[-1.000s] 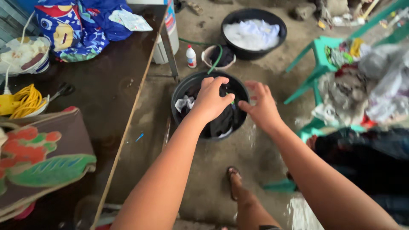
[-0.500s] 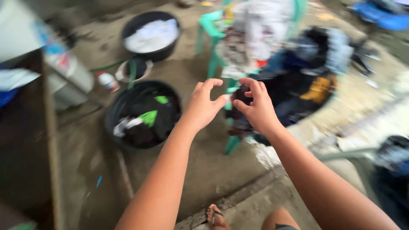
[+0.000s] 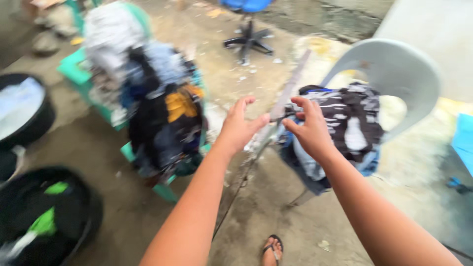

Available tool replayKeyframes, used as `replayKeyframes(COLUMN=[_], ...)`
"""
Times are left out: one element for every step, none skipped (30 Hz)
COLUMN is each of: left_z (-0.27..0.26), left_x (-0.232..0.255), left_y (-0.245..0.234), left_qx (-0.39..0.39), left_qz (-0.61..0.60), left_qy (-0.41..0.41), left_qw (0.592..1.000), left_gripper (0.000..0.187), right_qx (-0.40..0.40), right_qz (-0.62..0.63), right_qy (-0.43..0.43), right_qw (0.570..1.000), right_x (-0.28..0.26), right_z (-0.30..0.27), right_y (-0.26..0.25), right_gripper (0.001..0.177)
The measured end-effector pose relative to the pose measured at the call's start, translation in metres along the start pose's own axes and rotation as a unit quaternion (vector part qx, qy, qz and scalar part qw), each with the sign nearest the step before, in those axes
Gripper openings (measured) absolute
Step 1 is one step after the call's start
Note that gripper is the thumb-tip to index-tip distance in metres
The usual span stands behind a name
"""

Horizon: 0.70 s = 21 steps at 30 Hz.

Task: The person washes a white shirt by hand in a large basin of soapy water, scrubbing different parts of the fabric together.

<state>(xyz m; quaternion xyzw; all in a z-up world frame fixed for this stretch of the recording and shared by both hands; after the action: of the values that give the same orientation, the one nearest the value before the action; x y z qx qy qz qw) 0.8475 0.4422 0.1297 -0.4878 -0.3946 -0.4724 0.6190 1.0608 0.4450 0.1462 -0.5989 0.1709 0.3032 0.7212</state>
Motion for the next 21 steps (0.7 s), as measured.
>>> replayKeyframes(left_z=[0.005,0.01,0.014,0.017,0.023,0.029,0.033,0.039,0.046,0.054,0.061,0.068,0.075,0.082,0.086,0.091,0.099,0.106,0.105,0.107,0.111], left_x=[-0.002,0.001,-0.004,-0.008,-0.009,-0.012,-0.018,-0.025,-0.035,-0.046,-0.056,-0.07,-0.084,-0.096,-0.11,-0.125,-0.137,-0.153,-0.169,-0.181,-0.193], left_y=[0.03,0.057,0.078,0.096,0.112,0.128,0.143,0.157,0.167,0.176,0.187,0.195,0.205,0.217,0.226,0.234,0.243,0.248,0.25,0.254,0.257], left_qx=[-0.023,-0.036,-0.041,-0.047,-0.055,-0.061,-0.068,-0.076,-0.067,-0.057,-0.064,-0.056,-0.048,-0.055,-0.051,-0.047,-0.052,-0.041,-0.027,-0.028,-0.03], left_qz=[-0.024,-0.028,-0.033,-0.036,-0.034,-0.051,-0.069,-0.068,-0.081,-0.093,-0.095,-0.088,-0.082,-0.084,-0.083,-0.08,-0.083,-0.076,-0.065,-0.066,-0.049], left_qy=[-0.025,-0.022,-0.075,-0.128,-0.127,-0.141,-0.159,-0.16,-0.167,-0.174,-0.175,-0.206,-0.235,-0.236,-0.261,-0.285,-0.285,-0.318,-0.355,-0.361,-0.373], left_qw=[0.999,0.999,0.996,0.99,0.99,0.987,0.982,0.982,0.98,0.979,0.978,0.973,0.967,0.966,0.961,0.954,0.953,0.944,0.932,0.93,0.926], left_gripper=[0.076,0.076,0.083,0.09,0.09,0.092,0.094,0.094,0.095,0.097,0.097,0.1,0.104,0.104,0.108,0.112,0.112,0.117,0.121,0.121,0.126], right_qx=[0.008,0.029,0.047,0.052,0.059,0.066,0.068,0.071,0.073,0.075,0.08,0.085,0.087,0.078,0.069,0.072,0.053,0.035,0.03,0.023,0.018], right_qz=[-0.004,-0.007,-0.006,-0.008,-0.023,-0.037,-0.038,-0.043,-0.049,-0.05,-0.057,-0.063,-0.067,-0.083,-0.098,-0.1,-0.097,-0.094,-0.096,-0.109,-0.12], right_qy=[0.011,0.038,0.062,0.07,0.085,0.099,0.107,0.131,0.154,0.162,0.184,0.205,0.211,0.232,0.251,0.257,0.279,0.301,0.304,0.293,0.282], right_qw=[1.0,0.999,0.997,0.996,0.994,0.992,0.991,0.988,0.984,0.983,0.978,0.973,0.971,0.966,0.96,0.958,0.954,0.948,0.947,0.95,0.952], right_x=[0.027,0.054,0.078,0.1,0.122,0.143,0.162,0.181,0.201,0.219,0.239,0.257,0.275,0.293,0.31,0.326,0.344,0.362,0.377,0.389,0.4], right_z=[0.001,0.001,0.001,0.001,0.004,0.007,0.007,0.007,0.008,0.01,0.012,0.014,0.017,0.02,0.023,0.026,0.031,0.037,0.043,0.05,0.057], right_y=[-0.017,-0.035,-0.048,-0.06,-0.072,-0.081,-0.087,-0.092,-0.096,-0.099,-0.101,-0.103,-0.103,-0.101,-0.099,-0.097,-0.095,-0.093,-0.089,-0.084,-0.08], right_gripper=[0.061,0.061,0.06,0.06,0.063,0.066,0.066,0.068,0.071,0.071,0.072,0.073,0.073,0.078,0.084,0.084,0.091,0.098,0.098,0.103,0.108])
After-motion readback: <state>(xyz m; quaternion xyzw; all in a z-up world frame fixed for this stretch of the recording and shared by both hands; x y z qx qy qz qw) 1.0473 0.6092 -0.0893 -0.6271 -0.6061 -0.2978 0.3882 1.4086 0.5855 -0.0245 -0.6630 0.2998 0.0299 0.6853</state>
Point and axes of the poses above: each hand's wrist, its own z-axis towards the middle knuckle, its own y-axis out of the palm, x = y × z, the point moved 5 cm from there along z, towards the middle knuckle, and after that the axes turned 11 degrees about -z, right-handed, at the moved point
